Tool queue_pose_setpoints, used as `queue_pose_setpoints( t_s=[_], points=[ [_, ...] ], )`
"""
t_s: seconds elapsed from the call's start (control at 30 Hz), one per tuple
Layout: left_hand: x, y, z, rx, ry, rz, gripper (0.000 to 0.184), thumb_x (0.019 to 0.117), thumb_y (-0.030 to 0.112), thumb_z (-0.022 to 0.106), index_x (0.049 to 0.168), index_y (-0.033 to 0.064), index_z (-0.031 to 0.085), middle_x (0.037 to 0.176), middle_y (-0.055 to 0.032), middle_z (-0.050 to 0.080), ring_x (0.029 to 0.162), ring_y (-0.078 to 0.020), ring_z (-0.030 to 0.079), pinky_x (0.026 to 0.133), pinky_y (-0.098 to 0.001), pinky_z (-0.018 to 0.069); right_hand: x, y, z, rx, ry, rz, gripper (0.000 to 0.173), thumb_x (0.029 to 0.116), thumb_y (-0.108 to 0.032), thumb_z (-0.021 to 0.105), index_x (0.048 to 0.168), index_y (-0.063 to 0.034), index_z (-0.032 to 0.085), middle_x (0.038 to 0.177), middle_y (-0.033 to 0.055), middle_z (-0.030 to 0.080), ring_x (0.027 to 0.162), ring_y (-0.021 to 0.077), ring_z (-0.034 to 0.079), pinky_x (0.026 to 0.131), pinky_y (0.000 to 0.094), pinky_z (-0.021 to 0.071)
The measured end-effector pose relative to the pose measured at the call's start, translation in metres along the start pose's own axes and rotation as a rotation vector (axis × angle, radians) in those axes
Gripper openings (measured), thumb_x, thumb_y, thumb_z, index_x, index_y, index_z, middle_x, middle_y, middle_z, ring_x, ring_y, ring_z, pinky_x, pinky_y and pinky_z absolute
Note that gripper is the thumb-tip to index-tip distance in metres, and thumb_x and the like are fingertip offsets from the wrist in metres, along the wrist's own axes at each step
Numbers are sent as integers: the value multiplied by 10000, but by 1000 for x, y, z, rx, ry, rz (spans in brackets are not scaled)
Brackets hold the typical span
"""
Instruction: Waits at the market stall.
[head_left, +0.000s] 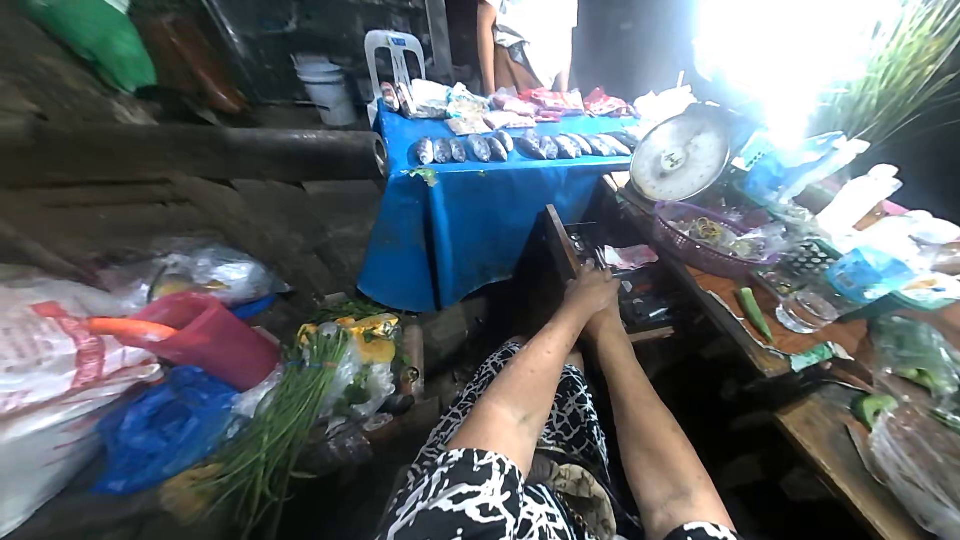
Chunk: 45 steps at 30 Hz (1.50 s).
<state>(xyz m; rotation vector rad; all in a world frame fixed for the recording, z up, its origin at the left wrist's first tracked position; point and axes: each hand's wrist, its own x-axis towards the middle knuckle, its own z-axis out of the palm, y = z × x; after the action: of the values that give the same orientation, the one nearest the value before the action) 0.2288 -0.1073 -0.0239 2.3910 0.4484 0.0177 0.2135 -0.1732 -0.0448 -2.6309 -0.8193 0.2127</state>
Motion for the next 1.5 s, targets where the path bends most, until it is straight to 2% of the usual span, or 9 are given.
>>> queue_pose_setpoints(
  t_s=[0.13,0.27,0.33,0.47,1.0,1.1,1.2,1.3,1.5],
  points=[
    [-1,1,-1,-15,2,-12,497,1068,477,460,1412,153,615,1601,-123,415,1443,-364,424,1101,-645,389,4,5,8,21,74,-41,572,943,-374,671,1354,18,606,1419,274,556,1390,412,470,1148,576,371],
    [-3,3,-1,-5,-4,-26,457,1038,377,527,1423,143,604,1557,-133,469,1429,-362,437,1087,-652,394,0,5,4,13,11,-34,560,965,-351,649,1371,31,594,1446,276,536,1416,413,442,1174,565,344],
    [-2,4,-2,-1,-21,-31,484,1026,367,548,1458,152,575,1580,-141,434,1430,-371,431,1087,-650,396,-1,3,3,16,-2,-13,564,963,-360,651,1368,29,597,1446,270,539,1416,407,445,1172,560,348],
    [-4,3,-2,-15,-16,-42,486,1005,376,583,1443,165,589,1571,-134,441,1398,-368,466,1064,-648,420,0,5,5,34,-27,19,596,946,-395,669,1374,13,597,1444,251,549,1411,384,459,1167,546,362],
    [-3,2,-2,-12,-12,-63,485,1002,389,585,1442,186,595,1595,-118,415,1373,-368,494,1037,-640,451,2,3,5,-20,-64,12,581,966,-385,639,1390,9,583,1461,270,526,1415,423,444,1149,604,359],
    [-4,3,-3,6,-21,-44,476,1014,379,579,1443,171,590,1598,-122,413,1416,-371,447,1060,-649,423,1,1,3,-14,-79,17,553,969,-357,642,1383,4,588,1458,259,532,1411,411,452,1147,595,367],
    [-3,0,-1,-22,2,-19,535,997,373,606,1481,153,557,1596,-132,416,1413,-384,447,1071,-659,417,-6,-1,-3,63,-87,55,549,986,-353,630,1395,11,580,1462,252,535,1415,392,453,1162,560,361],
    [-3,-1,0,-29,5,-24,545,995,371,611,1491,155,546,1579,-128,437,1397,-374,464,1071,-650,416,-7,-2,-5,50,-76,75,545,965,-352,655,1368,11,602,1439,241,557,1404,366,471,1162,526,373],
    [-3,-2,0,-28,5,-17,531,996,376,606,1479,159,559,1597,-119,417,1412,-374,451,1063,-654,424,1,-2,0,-17,-81,54,551,962,-377,652,1348,13,610,1413,256,569,1387,390,482,1152,545,375]
  ],
)
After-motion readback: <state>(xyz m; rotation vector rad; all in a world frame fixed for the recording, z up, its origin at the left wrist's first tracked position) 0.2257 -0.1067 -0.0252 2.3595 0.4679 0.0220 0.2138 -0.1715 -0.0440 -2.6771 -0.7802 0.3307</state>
